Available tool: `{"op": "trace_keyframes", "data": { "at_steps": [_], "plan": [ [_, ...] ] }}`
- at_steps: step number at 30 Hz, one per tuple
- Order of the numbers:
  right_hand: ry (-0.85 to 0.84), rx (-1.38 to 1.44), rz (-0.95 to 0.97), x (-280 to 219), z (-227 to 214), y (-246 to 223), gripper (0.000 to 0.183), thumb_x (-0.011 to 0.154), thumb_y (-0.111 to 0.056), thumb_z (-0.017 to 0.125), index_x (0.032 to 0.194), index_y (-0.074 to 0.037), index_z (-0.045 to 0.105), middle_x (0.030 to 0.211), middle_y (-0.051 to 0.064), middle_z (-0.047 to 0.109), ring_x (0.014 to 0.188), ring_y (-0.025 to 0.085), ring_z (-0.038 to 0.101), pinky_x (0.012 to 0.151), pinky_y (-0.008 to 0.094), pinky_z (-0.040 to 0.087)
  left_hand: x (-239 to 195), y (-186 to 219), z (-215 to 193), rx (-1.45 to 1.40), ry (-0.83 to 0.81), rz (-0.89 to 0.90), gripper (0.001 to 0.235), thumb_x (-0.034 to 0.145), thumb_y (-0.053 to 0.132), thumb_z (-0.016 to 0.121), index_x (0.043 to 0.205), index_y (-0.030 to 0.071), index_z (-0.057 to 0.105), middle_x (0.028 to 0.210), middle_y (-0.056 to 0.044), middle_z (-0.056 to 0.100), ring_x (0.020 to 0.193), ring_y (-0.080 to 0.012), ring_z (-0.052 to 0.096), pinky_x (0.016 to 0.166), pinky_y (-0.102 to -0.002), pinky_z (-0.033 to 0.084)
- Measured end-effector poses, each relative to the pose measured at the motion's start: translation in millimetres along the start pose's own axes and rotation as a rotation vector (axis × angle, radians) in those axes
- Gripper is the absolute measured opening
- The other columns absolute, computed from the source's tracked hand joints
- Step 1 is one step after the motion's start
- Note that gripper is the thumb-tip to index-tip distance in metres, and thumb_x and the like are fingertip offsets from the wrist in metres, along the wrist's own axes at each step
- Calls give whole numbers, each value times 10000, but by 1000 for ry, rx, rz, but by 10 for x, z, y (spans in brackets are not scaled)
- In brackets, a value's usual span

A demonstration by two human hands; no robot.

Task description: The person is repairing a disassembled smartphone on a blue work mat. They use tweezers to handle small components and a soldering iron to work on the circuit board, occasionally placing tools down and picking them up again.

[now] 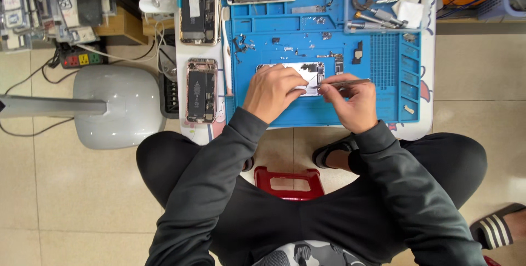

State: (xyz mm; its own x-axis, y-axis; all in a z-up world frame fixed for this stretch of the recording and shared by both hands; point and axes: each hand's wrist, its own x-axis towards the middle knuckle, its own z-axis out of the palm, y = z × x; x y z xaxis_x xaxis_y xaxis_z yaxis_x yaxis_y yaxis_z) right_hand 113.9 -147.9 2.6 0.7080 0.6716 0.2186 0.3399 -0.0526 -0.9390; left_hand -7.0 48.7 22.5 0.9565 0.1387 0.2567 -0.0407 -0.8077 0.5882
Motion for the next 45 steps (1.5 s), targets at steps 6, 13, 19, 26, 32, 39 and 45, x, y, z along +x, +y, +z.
{"op": "trace_keyframes", "data": {
  "at_steps": [6, 13, 19, 26, 32, 39, 45],
  "plan": [
    [-45, 104, 120, 12, -11, 25, 74, 986, 10, 731, 1017, 61, 774, 726, 201, 725, 645, 231, 729, 608, 357, 636, 4, -40, 2, 40, 17, 66, 89, 932, 163, 831, 921, 221, 765, 910, 84, 698, 905, -168, 674, 827, -343, 505],
    [-58, 195, 167, 73, -248, 215, 130, 1027, -40, 673, 1036, 82, 718, 766, 194, 729, 669, 205, 722, 602, 392, 651, 51, -49, -11, -129, 186, 63, 89, 953, 181, 820, 928, 254, 776, 922, 108, 749, 887, -162, 720, 783, -312, 573],
    [61, 158, 113, 72, -459, 151, 186, 1059, -105, 691, 1127, 66, 667, 859, 213, 744, 730, 206, 736, 635, 350, 653, 47, 23, -68, -394, 254, -53, 86, 975, 136, 806, 979, 219, 828, 925, 51, 796, 862, -182, 759, 758, -307, 601],
    [120, 328, 219, 19, -457, 62, 226, 1034, -108, 708, 1176, 60, 658, 879, 192, 751, 711, 162, 735, 611, 272, 651, -7, -46, 200, -442, 187, -181, 88, 969, 122, 795, 1000, 186, 848, 888, -17, 806, 823, -218, 775, 741, -299, 614],
    [145, 225, 191, -41, -420, -51, 223, 932, -75, 809, 1108, 45, 741, 896, 181, 768, 733, 181, 734, 599, 306, 649, -168, 99, 67, -388, 221, -177, 66, 968, 109, 784, 984, 135, 842, 883, -59, 804, 826, -263, 775, 727, -326, 623],
    [249, 3, 121, -82, -636, -74, 77, 1013, -100, 743, 1082, -71, 761, 1025, 87, 737, 881, 205, 731, 642, 330, 659, -164, 148, 29, -283, 292, -137, 78, 940, 79, 780, 985, 118, 831, 919, -94, 796, 837, -325, 765, 689, -388, 625],
    [249, -69, 95, -43, -635, -553, 87, 990, -95, 762, 1062, -49, 777, 956, 117, 782, 827, 224, 766, 637, 305, 637, -138, 243, 18, -248, 270, -136, 80, 927, 68, 782, 950, 125, 834, 898, -52, 802, 820, -304, 768, 689, -395, 624]
  ]
}}
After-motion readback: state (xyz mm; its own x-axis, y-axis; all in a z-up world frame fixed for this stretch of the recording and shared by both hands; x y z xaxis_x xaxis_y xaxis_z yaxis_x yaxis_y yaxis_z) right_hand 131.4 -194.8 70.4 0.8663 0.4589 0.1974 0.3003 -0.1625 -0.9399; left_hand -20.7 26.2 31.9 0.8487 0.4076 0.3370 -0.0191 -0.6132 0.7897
